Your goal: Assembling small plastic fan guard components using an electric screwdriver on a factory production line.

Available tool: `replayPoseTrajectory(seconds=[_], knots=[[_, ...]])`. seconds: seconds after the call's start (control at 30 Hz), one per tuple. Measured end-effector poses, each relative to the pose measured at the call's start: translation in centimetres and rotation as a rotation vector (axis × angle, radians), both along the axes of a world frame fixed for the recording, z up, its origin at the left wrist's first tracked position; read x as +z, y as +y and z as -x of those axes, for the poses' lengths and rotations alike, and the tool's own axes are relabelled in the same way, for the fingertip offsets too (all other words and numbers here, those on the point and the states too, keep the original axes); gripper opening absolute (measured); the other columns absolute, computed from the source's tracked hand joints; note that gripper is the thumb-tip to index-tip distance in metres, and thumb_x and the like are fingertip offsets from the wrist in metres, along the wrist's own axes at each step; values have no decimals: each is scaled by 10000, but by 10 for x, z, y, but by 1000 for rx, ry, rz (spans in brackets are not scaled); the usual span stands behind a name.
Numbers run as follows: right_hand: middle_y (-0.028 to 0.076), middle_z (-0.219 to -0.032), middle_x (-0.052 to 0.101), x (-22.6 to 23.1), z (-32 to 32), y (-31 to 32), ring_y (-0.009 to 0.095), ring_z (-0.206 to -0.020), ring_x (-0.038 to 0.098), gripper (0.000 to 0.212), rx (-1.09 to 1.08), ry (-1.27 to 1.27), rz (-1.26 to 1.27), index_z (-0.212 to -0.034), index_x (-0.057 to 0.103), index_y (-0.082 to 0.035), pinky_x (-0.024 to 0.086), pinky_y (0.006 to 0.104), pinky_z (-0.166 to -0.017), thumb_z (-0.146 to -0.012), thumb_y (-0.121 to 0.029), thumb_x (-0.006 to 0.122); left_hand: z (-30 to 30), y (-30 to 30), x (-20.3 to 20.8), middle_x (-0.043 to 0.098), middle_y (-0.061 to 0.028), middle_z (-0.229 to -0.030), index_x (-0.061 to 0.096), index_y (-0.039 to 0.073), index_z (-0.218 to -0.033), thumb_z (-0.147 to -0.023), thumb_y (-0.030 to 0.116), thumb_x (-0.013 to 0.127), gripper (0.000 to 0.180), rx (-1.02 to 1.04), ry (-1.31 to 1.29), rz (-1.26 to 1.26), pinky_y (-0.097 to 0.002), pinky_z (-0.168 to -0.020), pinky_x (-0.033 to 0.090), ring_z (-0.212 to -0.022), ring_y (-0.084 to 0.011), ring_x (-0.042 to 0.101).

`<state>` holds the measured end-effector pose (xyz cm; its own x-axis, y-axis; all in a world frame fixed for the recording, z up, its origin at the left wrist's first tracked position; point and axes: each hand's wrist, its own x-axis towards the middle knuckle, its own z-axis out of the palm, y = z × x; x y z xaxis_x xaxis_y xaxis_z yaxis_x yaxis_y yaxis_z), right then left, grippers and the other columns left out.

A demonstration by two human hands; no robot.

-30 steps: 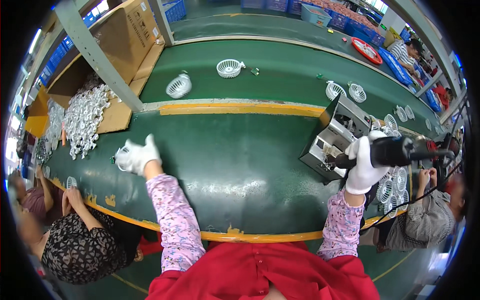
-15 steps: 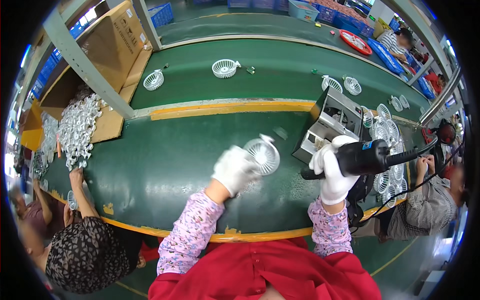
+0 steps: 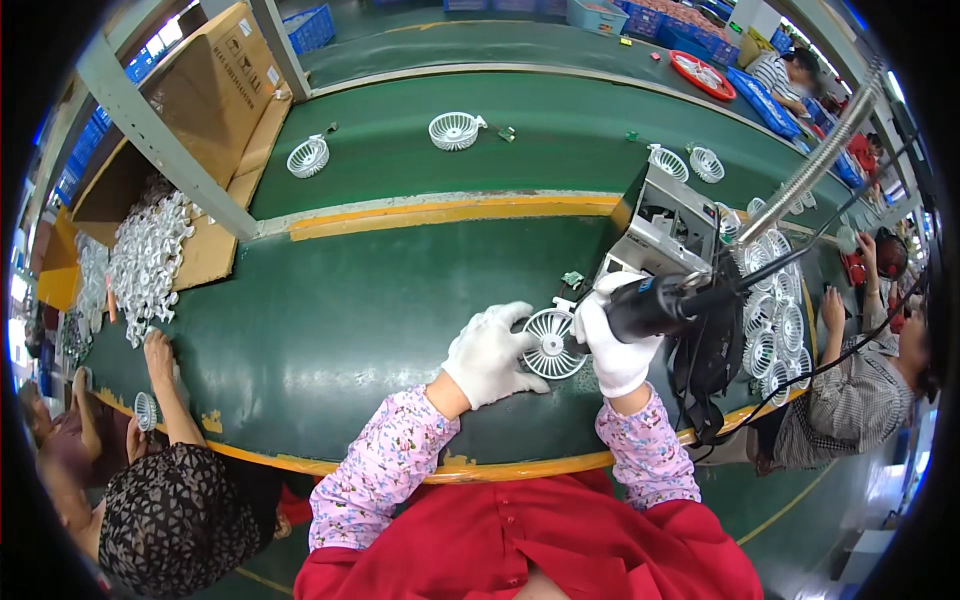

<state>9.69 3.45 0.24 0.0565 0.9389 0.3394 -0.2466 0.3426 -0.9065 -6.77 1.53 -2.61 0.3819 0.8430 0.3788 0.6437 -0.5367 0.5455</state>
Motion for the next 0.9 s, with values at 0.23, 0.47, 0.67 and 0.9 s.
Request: replayPoseTrajectory(seconds=[0.23, 0.47, 0.67, 0.9], knots=[[36, -820, 561, 9, 3, 2, 84, -681, 569, 279, 154, -19, 51, -929, 533, -29, 475, 231, -596, -707, 63, 675, 2, 0, -9, 571, -85, -988, 693, 117, -803, -540, 338, 786, 356, -31, 50, 122, -389, -815, 428, -933, -279, 529], [27, -795, 563, -5, 4, 6, 91, -660, 572, 277, 30, 8, 53, -935, 534, -23, 473, 223, -580, -712, 86, 657, -1, 0, -9, 570, -73, -921, 697, 128, -794, -538, 361, 785, 357, -42, 30, 122, -381, -789, 428, -886, -273, 532], [63, -867, 567, 19, -25, 9, 137, -675, 573, 402, 282, 557, 151, -1048, 486, -31, 488, 298, -567, -705, 128, 624, -2, -4, -15, 553, -45, -734, 652, 129, -725, -545, 448, 749, 379, -45, 152, 47, -363, -660, 421, -743, -247, 544], [36, -671, 528, 56, -42, 34, 112, -506, 520, 269, -298, 8, -253, -972, 493, -11, 416, 237, -465, -758, 135, 565, -4, -2, -13, 546, -53, -691, 648, 120, -716, -589, 465, 715, 374, -88, 171, 37, -365, -656, 421, -716, -244, 546]])
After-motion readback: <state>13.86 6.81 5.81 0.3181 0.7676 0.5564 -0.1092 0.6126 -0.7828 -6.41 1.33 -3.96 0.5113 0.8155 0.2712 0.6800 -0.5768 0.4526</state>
